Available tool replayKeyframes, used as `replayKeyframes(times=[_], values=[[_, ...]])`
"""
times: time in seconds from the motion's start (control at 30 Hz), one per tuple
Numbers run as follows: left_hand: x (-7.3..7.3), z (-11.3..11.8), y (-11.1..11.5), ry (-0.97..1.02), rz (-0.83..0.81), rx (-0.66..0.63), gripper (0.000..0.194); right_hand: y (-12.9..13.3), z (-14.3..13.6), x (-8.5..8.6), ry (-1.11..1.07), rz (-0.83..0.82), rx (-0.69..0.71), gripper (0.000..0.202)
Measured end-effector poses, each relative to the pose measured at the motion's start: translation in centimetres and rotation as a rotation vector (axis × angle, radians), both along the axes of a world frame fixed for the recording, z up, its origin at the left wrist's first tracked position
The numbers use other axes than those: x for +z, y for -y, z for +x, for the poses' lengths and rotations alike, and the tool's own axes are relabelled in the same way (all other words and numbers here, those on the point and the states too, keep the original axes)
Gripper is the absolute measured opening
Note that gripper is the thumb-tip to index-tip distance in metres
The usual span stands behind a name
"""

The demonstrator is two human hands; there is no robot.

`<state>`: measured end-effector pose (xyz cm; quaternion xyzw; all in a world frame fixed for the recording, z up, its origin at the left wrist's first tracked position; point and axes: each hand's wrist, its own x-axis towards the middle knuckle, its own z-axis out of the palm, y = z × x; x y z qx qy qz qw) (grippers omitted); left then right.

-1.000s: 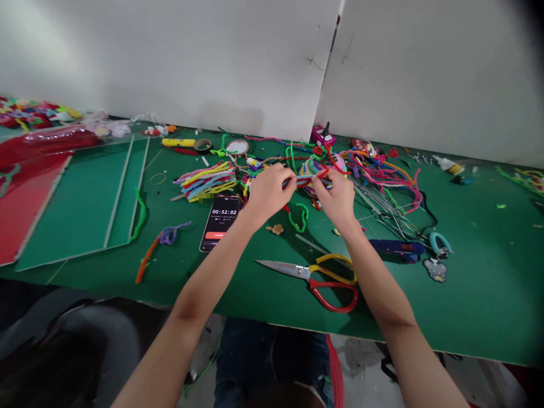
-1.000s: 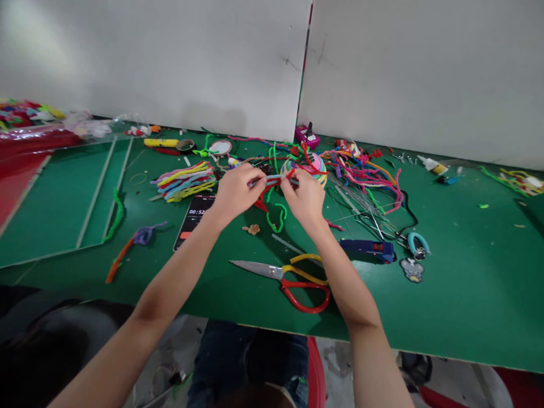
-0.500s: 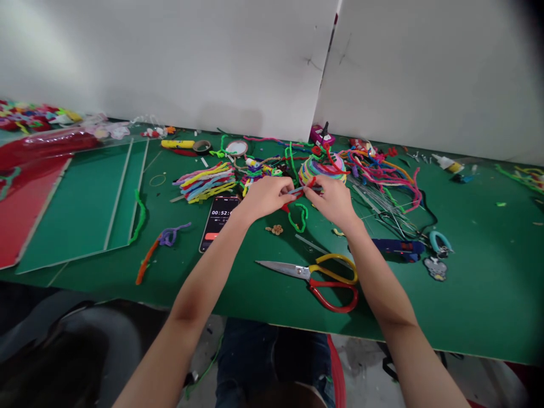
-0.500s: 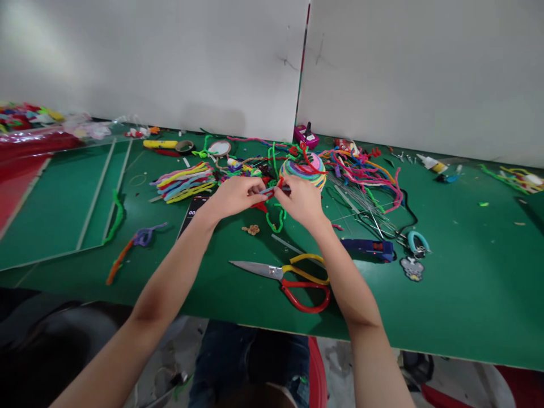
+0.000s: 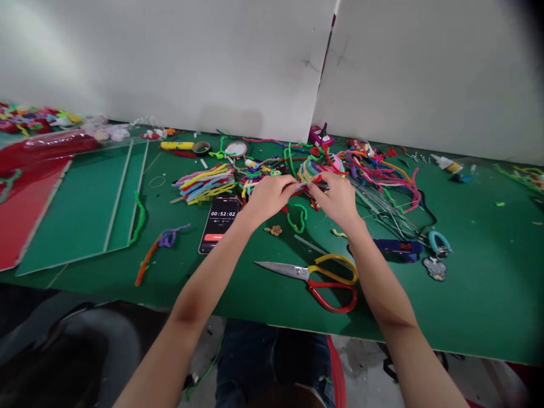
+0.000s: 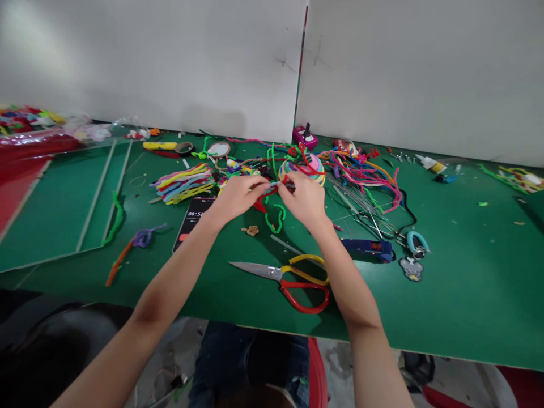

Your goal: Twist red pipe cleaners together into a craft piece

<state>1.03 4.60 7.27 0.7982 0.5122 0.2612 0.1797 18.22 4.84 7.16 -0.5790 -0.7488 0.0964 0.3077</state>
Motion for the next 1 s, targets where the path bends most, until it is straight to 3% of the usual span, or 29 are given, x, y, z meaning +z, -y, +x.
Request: replayKeyframes(times=[0.07,0.17,0.43,0.63,0.77,0.93,1.0], values=[[0.1,-0.3,-0.3,0.099,-0.120,-0.090,0.032,0.0,0.1,0.1,-0.015,-0.003,0.008,0.019],[0.2,-0.3,-0.3,0.138,-0.241,-0.145,0.025,0.0,0.1,0.1,-0.044,-0.014,0.003,0.020],[-0.4,0.9,0.3,0.029,-0.081,0.006,0.023,0.3,-0.8,-0.4,-0.014,-0.015,-0.080,0.023],[-0.3,0.4,-0.3,0.361,-0.394,0.049,0.024,0.7,-1.3,-1.0,0.033,0.162,0.018,0.022],[0.4,-0.8,-0.4,0.432,-0.528,-0.066,0.032,0.0,-0.5,-0.8,0.041,0.126,0.037,0.021],[0.5,-1.9,-0.8,0.374,-0.801,-0.281,0.037,-0.5,0.2,-0.6,-0.057,-0.002,0.335,0.022],[0.2,-1.9,-0.9,0.322,-0.860,-0.338,0.032,-0.3,0.0,-0.6,-0.087,-0.024,0.365,0.022]])
